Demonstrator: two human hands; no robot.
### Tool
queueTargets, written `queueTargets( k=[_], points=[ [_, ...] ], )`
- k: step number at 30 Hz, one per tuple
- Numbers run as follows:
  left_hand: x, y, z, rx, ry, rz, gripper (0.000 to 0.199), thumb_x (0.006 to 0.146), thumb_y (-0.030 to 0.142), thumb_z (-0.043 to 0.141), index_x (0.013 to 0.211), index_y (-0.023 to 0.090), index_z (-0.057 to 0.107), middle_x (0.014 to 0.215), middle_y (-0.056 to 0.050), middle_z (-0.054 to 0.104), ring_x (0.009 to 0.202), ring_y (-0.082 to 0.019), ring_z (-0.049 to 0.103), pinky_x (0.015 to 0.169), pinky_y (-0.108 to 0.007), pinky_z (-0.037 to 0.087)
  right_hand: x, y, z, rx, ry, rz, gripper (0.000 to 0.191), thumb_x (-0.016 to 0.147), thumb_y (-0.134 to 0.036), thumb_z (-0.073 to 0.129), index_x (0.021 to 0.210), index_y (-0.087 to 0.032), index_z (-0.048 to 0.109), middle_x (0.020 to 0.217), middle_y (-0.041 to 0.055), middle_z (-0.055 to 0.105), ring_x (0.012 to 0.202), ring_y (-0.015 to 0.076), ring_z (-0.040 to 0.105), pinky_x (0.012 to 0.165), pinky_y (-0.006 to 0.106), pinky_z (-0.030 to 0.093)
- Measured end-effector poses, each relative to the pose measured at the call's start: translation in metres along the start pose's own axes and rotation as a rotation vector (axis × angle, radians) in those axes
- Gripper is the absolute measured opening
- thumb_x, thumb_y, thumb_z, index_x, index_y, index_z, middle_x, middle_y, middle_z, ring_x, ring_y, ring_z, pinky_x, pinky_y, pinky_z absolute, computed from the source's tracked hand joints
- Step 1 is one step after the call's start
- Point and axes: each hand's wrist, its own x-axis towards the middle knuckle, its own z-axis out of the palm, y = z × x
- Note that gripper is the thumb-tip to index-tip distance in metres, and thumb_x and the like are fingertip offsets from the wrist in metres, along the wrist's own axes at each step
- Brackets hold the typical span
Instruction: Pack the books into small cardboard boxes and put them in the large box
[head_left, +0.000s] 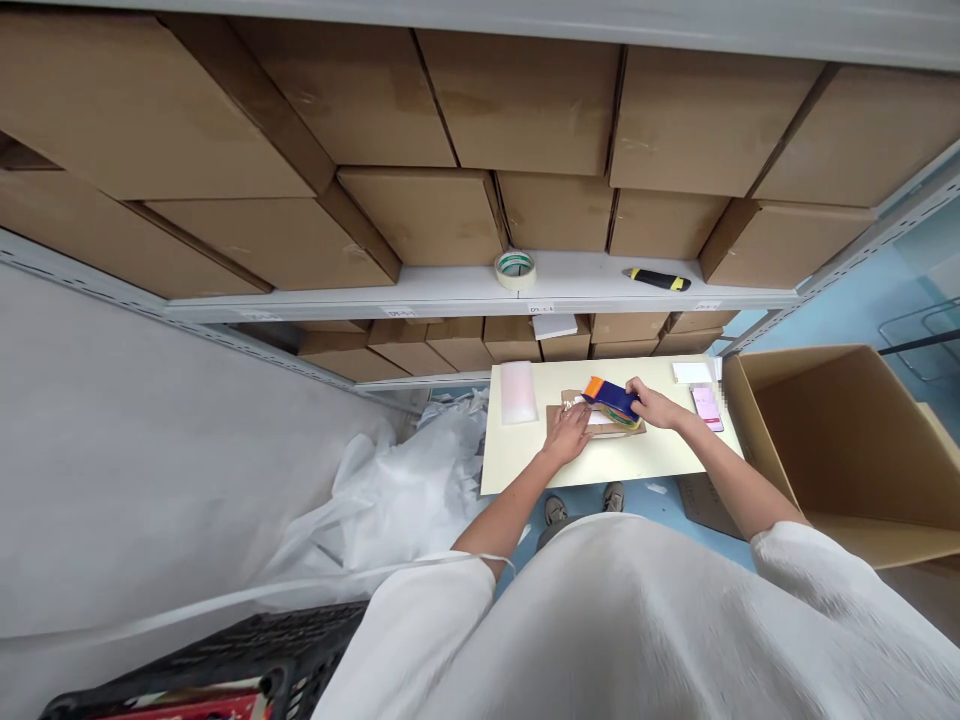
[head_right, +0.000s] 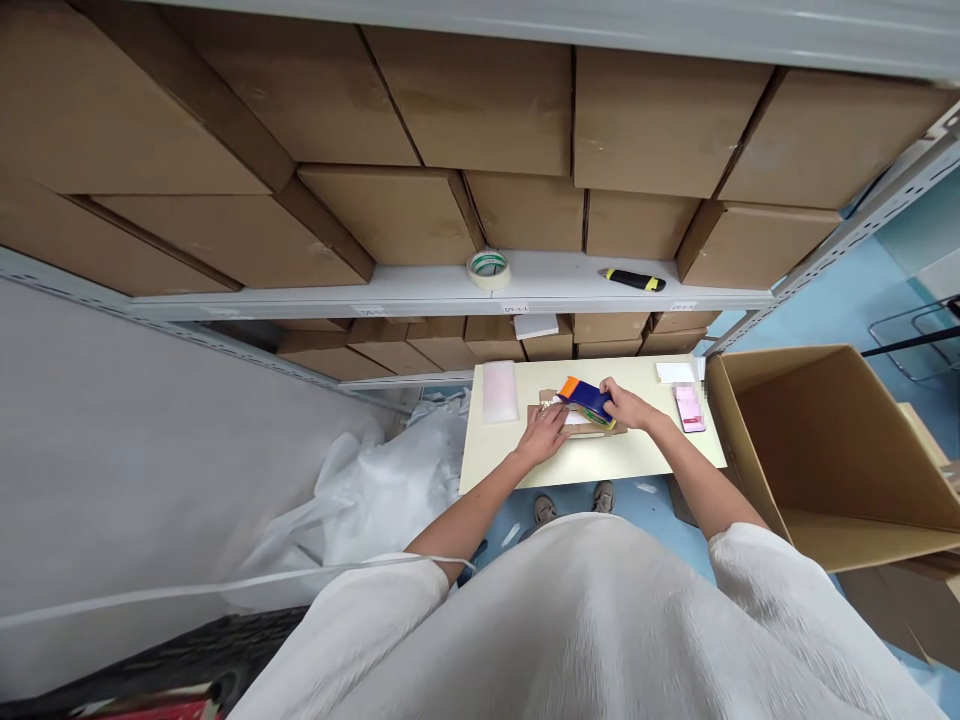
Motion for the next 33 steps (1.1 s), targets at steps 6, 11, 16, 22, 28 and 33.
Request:
queueTargets(
  k=[6, 11, 16, 22, 28, 33],
  points=[
    [0.001, -0.005, 0.002, 0.012, -0.002, 0.020, 0.060, 0.108, 0.040, 0.052, 0.164, 0.022, 0.049, 0.171, -0.016, 0.047, 0.160, -0.032, 0.040, 0.135, -0.056, 0.023, -0.009, -0.015, 0.007, -0.282, 0.051, 0.026, 0.031, 0.084, -0.045, 0.072, 0.098, -0.027, 0.051, 0.096, 0.0027, 0.067, 0.079, 0.0204, 0.057, 0.069, 0.029, 0.037],
    [0.001, -0.006, 0.002, 0.016, -0.001, 0.013, 0.060, 0.108, 0.042, 0.052, 0.164, 0.022, 0.049, 0.170, -0.016, 0.047, 0.160, -0.033, 0.041, 0.135, -0.057, 0.023, -0.009, -0.019, 0.012, -0.310, 0.129, 0.037, 0.032, 0.076, -0.035, 0.076, 0.095, -0.027, 0.051, 0.091, 0.0019, 0.067, 0.075, 0.0194, 0.056, 0.067, 0.029, 0.036],
    [0.003, -0.005, 0.001, 0.007, 0.007, 0.020, 0.059, 0.108, 0.040, 0.051, 0.164, 0.022, 0.048, 0.170, -0.016, 0.047, 0.160, -0.032, 0.041, 0.135, -0.057, 0.022, -0.009, -0.020, 0.006, -0.218, 0.179, -0.053, 0.031, 0.076, -0.038, 0.070, 0.088, -0.028, 0.043, 0.086, -0.0013, 0.061, 0.073, 0.0178, 0.051, 0.068, 0.028, 0.036],
    [0.002, -0.006, -0.005, -0.012, -0.021, 0.023, 0.056, 0.106, 0.036, 0.054, 0.160, 0.020, 0.052, 0.168, -0.017, 0.049, 0.159, -0.032, 0.042, 0.135, -0.057, 0.023, -0.006, -0.011, 0.010, -0.113, 0.116, -0.024, 0.035, 0.071, -0.037, 0.067, 0.091, -0.028, 0.039, 0.084, -0.0046, 0.058, 0.074, 0.0169, 0.047, 0.069, 0.027, 0.038],
    [0.000, -0.008, -0.012, -0.187, 0.014, -0.028, 0.051, 0.102, 0.022, 0.051, 0.152, 0.021, 0.061, 0.163, -0.013, 0.058, 0.156, -0.028, 0.048, 0.132, -0.053, 0.033, -0.010, 0.016, 0.005, -0.099, 0.100, 0.040, 0.042, 0.067, -0.036, 0.070, 0.093, -0.029, 0.038, 0.087, -0.0047, 0.060, 0.074, 0.0170, 0.048, 0.069, 0.027, 0.039],
    [0.022, 0.002, -0.031, -0.865, 0.224, -0.480, 0.030, 0.105, 0.029, 0.050, 0.125, 0.021, 0.070, 0.116, -0.011, 0.082, 0.112, -0.025, 0.077, 0.101, -0.043, 0.060, -0.011, 0.026, 0.007, -0.074, 0.110, 0.005, 0.040, 0.068, -0.034, 0.069, 0.094, -0.029, 0.039, 0.090, -0.0038, 0.060, 0.078, 0.0182, 0.051, 0.071, 0.028, 0.041]
  ],
)
